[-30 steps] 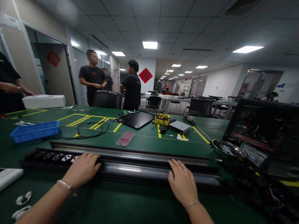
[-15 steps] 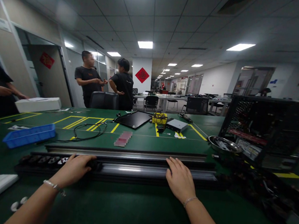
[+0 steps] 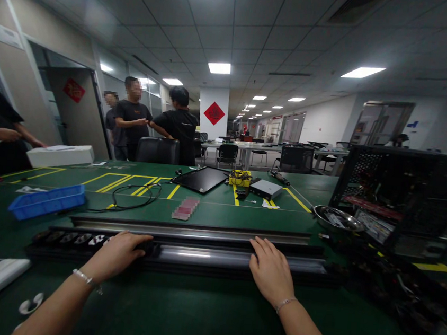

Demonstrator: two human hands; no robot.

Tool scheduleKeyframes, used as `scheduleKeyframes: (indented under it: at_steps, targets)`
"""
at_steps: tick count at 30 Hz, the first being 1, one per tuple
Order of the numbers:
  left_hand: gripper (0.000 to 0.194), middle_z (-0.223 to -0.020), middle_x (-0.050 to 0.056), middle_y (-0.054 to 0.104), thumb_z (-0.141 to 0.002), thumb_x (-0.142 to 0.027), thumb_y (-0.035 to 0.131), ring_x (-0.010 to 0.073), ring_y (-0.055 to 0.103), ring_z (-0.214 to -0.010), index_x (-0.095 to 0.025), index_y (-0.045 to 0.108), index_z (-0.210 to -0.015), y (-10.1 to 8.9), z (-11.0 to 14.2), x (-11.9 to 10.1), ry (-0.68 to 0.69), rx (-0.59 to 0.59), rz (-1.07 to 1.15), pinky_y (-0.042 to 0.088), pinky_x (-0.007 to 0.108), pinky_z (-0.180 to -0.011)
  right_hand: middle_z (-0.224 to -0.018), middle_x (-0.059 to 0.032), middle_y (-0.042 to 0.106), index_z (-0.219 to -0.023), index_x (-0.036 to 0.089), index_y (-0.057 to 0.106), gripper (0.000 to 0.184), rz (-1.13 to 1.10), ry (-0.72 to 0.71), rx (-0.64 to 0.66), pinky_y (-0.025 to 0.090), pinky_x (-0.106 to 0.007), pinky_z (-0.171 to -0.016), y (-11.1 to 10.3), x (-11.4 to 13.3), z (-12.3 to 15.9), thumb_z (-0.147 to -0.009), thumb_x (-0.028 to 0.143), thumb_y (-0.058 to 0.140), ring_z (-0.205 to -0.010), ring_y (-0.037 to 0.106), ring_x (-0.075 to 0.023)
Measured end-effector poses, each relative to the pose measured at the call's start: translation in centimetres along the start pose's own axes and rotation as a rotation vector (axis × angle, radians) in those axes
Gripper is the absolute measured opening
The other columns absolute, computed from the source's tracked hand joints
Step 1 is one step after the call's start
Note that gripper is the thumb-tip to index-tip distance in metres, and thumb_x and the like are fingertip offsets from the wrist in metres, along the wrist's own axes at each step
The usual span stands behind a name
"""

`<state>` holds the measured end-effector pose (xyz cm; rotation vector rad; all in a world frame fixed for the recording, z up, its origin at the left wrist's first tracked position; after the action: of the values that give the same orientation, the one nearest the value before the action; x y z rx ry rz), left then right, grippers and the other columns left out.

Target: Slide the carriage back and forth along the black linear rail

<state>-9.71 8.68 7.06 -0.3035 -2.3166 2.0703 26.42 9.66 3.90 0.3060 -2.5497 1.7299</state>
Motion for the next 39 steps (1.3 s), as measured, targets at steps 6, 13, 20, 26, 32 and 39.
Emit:
scheduleKeyframes:
  at_steps: [6,13,20,26,32,39]
  targets:
    - [0.041,-0.118,0.007,0.065,-0.079,-0.021,0.053,0.0221,0.059,-0.11,-0.022,0.058,-0.12,0.3,0.0,-0.4,-0.038,0.009,0.051,0.042,0.032,-0.095,-0.138,-0.0014,0.049,-0.13,0.023,0.052,0.048,0.004,-0.004,-0.001,0.033,-0.041,-0.105,-0.1,0.1,0.0,-0.088,0.033,0.032,-0.129,0.039,-0.0204]
    - [0.041,-0.123,0.007,0.062,-0.079,-0.017,0.053,0.0203,0.057,-0.112,-0.022,0.057,-0.119,0.9,-0.1,-0.9,-0.033,0.0,0.116,0.039,0.031,-0.099,-0.137,-0.0016,0.05,-0.129,0.024,0.053,0.047,0.007,-0.001,-0.011,0.033,-0.041,-0.105,-0.2,0.2,0.0,-0.087,0.032,0.033,-0.129,0.04,-0.0204]
    - [0.038,-0.122,0.006,0.061,-0.079,-0.016,0.053,0.0179,0.056,-0.113,-0.02,0.057,-0.117,1.1,-0.2,-0.8,-0.008,-0.003,0.194,0.038,0.028,-0.1,-0.138,-0.0009,0.049,-0.13,0.024,0.052,0.048,0.016,0.006,0.011,0.033,-0.041,-0.105,-0.1,0.1,-0.1,-0.087,0.033,0.032,-0.129,0.04,-0.0205]
    - [0.038,-0.122,0.004,0.062,-0.078,-0.019,0.053,0.0186,0.058,-0.111,-0.024,0.057,-0.115,1.4,-0.3,-0.7,-0.008,0.006,0.256,0.04,0.03,-0.098,-0.137,-0.0021,0.05,-0.129,0.022,0.053,0.048,0.021,-0.015,-0.018,0.033,-0.04,-0.105,-0.1,0.1,-0.1,-0.086,0.03,0.033,-0.128,0.041,-0.02]
    - [0.04,-0.118,0.005,0.064,-0.076,-0.022,0.056,0.0197,0.058,-0.111,-0.022,0.055,-0.116,1.5,-0.4,-0.2,-0.047,0.002,0.314,0.041,0.031,-0.097,-0.137,-0.002,0.05,-0.129,0.023,0.054,0.048,0.016,-0.022,-0.028,0.033,-0.041,-0.106,0.2,-0.2,-0.2,-0.086,0.031,0.034,-0.129,0.04,-0.0207]
    - [0.032,-0.109,0.001,0.068,-0.075,-0.026,0.057,0.0177,0.061,-0.103,-0.025,0.06,-0.107,1.7,-0.7,-1.1,-0.031,-0.003,0.406,0.044,0.027,-0.093,-0.138,-0.0004,0.048,-0.13,0.023,0.052,0.049,0.019,-0.008,0.002,0.032,-0.041,-0.106,0.3,-0.2,-0.1,-0.088,0.034,0.031,-0.13,0.039,-0.0207]
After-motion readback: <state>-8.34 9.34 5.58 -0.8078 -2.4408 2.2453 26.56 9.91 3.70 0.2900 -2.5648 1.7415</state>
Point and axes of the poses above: each hand's wrist, its own z-axis away from the middle knuckle, its own y-axis out of the palm, x = y × z, the point moved 8 cm from there along -z, towards the middle knuckle
